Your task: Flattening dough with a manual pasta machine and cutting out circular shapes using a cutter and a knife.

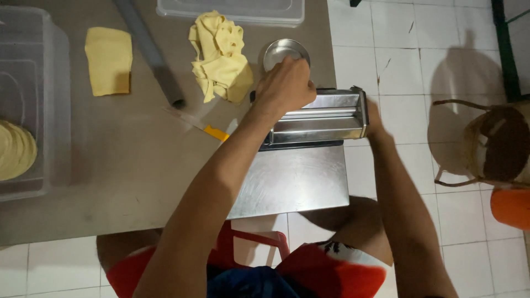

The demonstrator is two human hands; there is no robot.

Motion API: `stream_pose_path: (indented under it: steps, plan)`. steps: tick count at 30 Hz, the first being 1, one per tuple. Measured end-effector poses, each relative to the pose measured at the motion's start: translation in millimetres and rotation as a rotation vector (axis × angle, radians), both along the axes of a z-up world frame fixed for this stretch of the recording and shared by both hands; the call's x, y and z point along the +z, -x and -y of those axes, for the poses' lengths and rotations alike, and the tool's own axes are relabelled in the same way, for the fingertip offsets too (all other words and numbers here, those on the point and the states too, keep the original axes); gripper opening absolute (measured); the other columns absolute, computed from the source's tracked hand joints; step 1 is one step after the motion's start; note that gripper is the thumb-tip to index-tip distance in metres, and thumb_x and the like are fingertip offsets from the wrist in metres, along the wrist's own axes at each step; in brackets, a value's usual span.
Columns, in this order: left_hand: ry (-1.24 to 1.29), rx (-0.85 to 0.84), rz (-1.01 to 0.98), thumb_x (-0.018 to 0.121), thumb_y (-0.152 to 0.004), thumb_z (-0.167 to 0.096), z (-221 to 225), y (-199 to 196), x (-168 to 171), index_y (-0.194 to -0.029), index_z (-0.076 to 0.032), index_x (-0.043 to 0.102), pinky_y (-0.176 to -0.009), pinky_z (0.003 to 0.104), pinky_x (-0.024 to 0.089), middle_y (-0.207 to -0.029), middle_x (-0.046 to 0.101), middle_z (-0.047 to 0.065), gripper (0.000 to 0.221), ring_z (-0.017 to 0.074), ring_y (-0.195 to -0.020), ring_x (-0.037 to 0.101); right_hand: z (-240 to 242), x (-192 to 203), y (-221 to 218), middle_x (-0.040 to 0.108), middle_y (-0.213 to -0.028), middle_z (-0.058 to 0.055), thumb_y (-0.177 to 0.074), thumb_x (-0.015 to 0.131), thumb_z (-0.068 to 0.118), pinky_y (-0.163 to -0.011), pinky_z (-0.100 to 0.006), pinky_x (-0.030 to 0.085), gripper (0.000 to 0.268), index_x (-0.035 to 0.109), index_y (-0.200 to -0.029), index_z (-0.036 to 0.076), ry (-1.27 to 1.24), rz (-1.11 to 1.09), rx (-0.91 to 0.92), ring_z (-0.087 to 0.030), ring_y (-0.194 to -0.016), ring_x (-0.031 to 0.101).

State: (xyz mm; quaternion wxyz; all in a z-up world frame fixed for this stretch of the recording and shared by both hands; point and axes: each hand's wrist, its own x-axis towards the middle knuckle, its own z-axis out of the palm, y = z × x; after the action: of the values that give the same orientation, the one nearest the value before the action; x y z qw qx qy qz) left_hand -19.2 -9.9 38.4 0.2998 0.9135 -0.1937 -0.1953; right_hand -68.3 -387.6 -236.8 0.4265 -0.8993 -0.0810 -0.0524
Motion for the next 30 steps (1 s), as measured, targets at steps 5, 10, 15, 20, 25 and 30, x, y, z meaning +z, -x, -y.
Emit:
stream_pose_path:
  steps: [5, 10, 15, 20, 25, 30]
  plan:
    - [0.035, -0.014, 0.024, 0.059, -0.092, -0.01, -1.6, 0.7, -7.8, -0.069, -0.004, 0.052, -0.046, 0.045, 0.044, -0.073, 0.059, 0.008, 0.024, 0.0275, -0.06, 0.061, -53.9, 41.4, 90.8, 0.067, -0.12, -0.018, -0.094, 0.054, 0.002, -0.088, -0.04, 0.054, 0.03, 0.059, -0.124, 0.002, 0.094, -0.213, -0.156, -0.031, -0.11, 0.064]
    - [0.085, 0.032, 0.115, 0.062, -0.097, -0.019, -0.6, -5.5, -22.5, -0.076, -0.002, 0.059, -0.052, 0.047, 0.052, -0.081, 0.065, 0.015, 0.027, 0.0363, -0.071, 0.07, -115.8, 93.6, 145.3, 0.04, -0.135, -0.025, -0.091, 0.071, 0.007, -0.11, -0.055, 0.038, 0.05, 0.054, -0.137, -0.002, 0.367, 0.22, -0.5, -0.046, -0.125, 0.045]
    - [0.516, 0.191, 0.591, 0.064, -0.09, -0.018, -0.2, -15.1, -53.1, -0.058, -0.011, 0.05, -0.068, 0.045, 0.049, -0.053, 0.056, 0.002, 0.036, 0.0212, -0.052, 0.051, -217.6, 167.2, 145.7, 0.078, -0.091, -0.003, -0.091, 0.07, 0.015, -0.087, -0.025, 0.054, 0.007, 0.077, -0.091, 0.011, -0.276, -0.306, -0.604, -0.012, -0.09, 0.07]
    - [0.881, 0.284, 0.705, 0.06, -0.098, -0.019, -20.7, 14.4, -38.2, -0.066, -0.013, 0.045, -0.052, 0.033, 0.034, -0.058, 0.045, -0.001, 0.037, 0.0122, -0.055, 0.041, -230.9, 148.7, 118.0, 0.076, -0.085, 0.0, -0.091, 0.074, 0.027, -0.08, -0.026, 0.052, 0.019, 0.079, -0.091, 0.01, -0.237, -0.288, -0.633, -0.009, -0.085, 0.066]
    - [1.125, 0.347, 0.472, 0.061, -0.103, -0.029, -55.4, 99.8, -39.8, -0.07, -0.011, 0.061, -0.055, 0.028, 0.043, -0.057, 0.056, 0.003, 0.037, 0.0118, -0.054, 0.052, -242.1, 127.7, 105.5, 0.076, -0.079, -0.013, -0.088, 0.074, 0.047, -0.082, -0.047, 0.056, 0.035, 0.081, -0.091, 0.013, -0.101, -0.307, -0.756, -0.038, -0.09, 0.074]
    - [1.202, 0.617, -0.039, 0.066, -0.1, -0.02, -66.2, 161.3, -85.7, -0.072, -0.008, 0.066, -0.066, 0.032, 0.054, -0.063, 0.064, 0.006, 0.03, 0.0167, -0.063, 0.062, -263.4, 170.5, 109.7, 0.062, -0.063, -0.008, -0.082, 0.07, 0.022, -0.07, -0.039, 0.05, 0.014, 0.073, -0.073, 0.012, -0.486, -0.299, -0.853, -0.021, -0.067, 0.06]
